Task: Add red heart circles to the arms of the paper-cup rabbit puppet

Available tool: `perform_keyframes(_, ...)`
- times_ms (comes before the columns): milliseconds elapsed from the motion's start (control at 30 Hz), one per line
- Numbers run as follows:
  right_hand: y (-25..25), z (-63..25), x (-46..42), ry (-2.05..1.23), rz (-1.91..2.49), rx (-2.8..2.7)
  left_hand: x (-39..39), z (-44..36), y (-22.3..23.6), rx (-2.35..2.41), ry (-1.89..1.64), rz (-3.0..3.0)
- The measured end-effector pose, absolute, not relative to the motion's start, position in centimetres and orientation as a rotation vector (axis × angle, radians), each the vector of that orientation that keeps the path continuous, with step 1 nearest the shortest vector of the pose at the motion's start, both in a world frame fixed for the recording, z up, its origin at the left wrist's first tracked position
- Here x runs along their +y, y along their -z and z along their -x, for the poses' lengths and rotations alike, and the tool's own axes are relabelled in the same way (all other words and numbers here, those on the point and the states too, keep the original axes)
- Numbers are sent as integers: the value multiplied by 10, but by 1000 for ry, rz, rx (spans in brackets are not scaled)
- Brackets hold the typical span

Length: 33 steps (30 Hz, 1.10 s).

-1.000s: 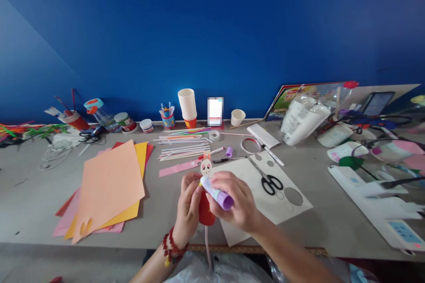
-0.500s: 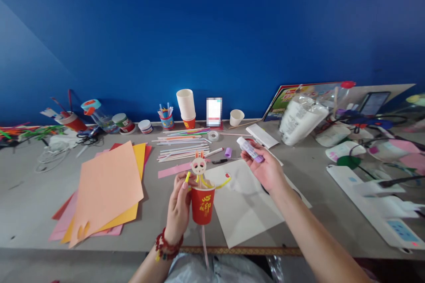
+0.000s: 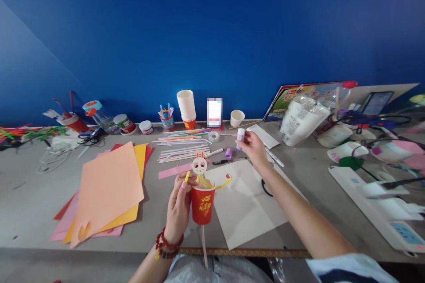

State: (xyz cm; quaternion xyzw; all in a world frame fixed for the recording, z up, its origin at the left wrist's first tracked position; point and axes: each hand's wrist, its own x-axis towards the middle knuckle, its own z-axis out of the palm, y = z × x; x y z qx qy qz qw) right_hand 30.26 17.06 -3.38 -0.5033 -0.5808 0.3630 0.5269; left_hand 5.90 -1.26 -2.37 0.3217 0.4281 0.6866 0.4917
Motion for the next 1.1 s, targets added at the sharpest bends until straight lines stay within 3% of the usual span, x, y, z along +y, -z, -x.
perform_keyframes(300, 62, -290, 202, -559, 1475, -1620, -13, -54, 22, 1013, -1670, -699)
perform_keyframes(567, 36, -304, 150, -319, 1371, -1791, -11, -55, 18, 945, -1656, -644)
perform_keyframes(700, 34, -313, 84, -575, 1280, -2082, -9, -53, 20, 957, -1656, -630)
perform_keyframes(800, 41, -309, 50, -586, 1218, -2175, -8, -55, 22, 963, -1676, -631)
perform_keyframes(1100, 40, -298, 45, -720, 1252, -2141, -7, -59, 34, 1077, -1652, -615)
